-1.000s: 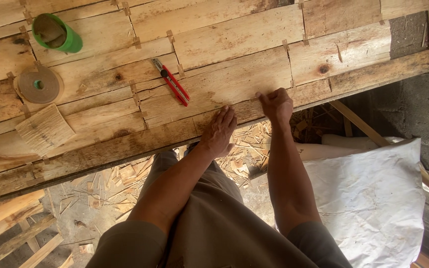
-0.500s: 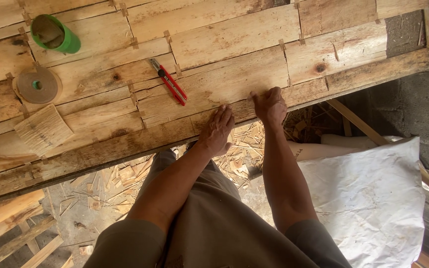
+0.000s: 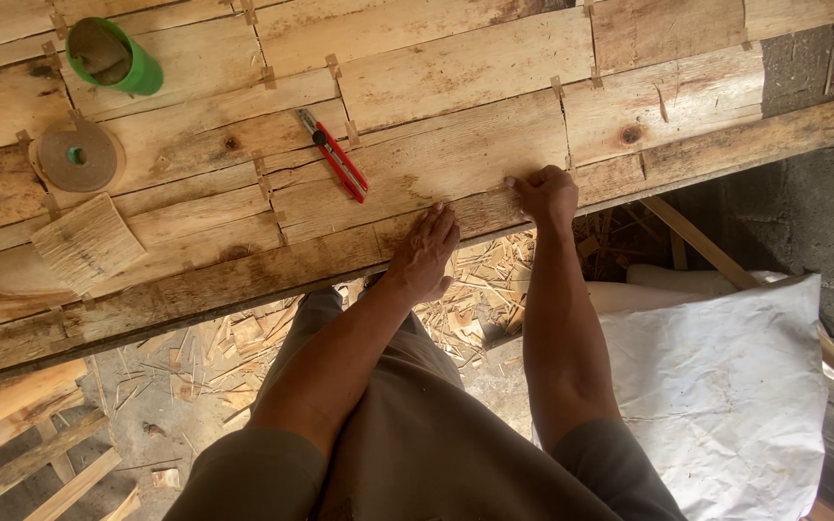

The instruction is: The recorder uses a craft knife to trim and clean pieces of bamboo on a bamboo surface.

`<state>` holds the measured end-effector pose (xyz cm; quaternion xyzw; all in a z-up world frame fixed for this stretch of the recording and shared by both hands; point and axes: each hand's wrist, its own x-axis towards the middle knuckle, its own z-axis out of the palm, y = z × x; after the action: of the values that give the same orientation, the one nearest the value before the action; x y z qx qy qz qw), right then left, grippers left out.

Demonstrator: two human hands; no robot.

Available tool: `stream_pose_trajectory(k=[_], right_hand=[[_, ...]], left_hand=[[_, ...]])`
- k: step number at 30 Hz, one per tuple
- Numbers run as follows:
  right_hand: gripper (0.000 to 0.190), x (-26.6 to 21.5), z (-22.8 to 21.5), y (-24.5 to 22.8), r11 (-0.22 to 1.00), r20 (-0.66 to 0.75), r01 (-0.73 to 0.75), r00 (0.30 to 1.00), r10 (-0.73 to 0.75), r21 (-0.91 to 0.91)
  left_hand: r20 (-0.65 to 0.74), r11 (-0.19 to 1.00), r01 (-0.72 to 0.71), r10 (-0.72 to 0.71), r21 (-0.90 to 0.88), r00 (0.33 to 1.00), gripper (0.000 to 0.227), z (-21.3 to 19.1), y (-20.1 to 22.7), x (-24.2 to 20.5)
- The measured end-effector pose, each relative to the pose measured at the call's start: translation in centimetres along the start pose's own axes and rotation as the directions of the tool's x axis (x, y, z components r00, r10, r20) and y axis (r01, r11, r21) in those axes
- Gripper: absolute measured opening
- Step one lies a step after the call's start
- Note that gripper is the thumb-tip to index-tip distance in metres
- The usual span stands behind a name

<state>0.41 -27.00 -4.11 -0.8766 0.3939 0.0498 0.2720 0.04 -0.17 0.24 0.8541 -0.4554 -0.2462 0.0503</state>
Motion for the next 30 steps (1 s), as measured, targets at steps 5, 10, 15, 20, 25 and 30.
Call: stream_pose_trajectory(k=[5, 10, 15, 20, 25, 30], right_hand=[[0.047, -0.5, -0.1, 0.0, 0.992, 0.038, -0.108, 0.994, 0.106, 0.061], [0.058, -1.9, -0.1, -0.8, 0.992, -0.073, 0.06, 0.995, -0.069, -0.113], [0.065, -3.9, -0.9, -2.2, 0.981, -0.115, 0.172, 0.977, -0.182, -0.091], [0.049, -4.5, 0.4, -1.2, 0.981, -0.119, 0.174, 0.976, -0.183, -0.081], [0.029, -7.9, 1.4, -0.9, 0.897, -0.242, 0.435, 0.864, -0.441, -0.081], [0.029, -13.6, 1.7, -1.5, 0.791, -0.212, 0.562, 0.765, -0.609, -0.244]], left_hand=[[-0.007, 1.0, -0.008, 0.008, -0.009, 1.0, 0.104, 0.2, -0.1, 0.1], [-0.023, 1.0, -0.012, 0.012, -0.011, 1.0, 0.103, 0.1, -0.2, -0.1], [0.045, 0.999, -0.02, 0.018, 0.048, 0.999, 0.104, -0.3, -0.3, 0.1], [0.046, 0.995, -0.016, 0.011, 0.1, 0.999, 0.105, -1.2, 0.1, -0.6], [0.042, 0.996, 0.005, -0.009, 0.086, 0.999, 0.106, -0.7, -0.1, -0.3], [0.002, 0.992, -0.029, 0.029, 0.121, 1.0, 0.103, -1.3, -0.4, -1.4]])
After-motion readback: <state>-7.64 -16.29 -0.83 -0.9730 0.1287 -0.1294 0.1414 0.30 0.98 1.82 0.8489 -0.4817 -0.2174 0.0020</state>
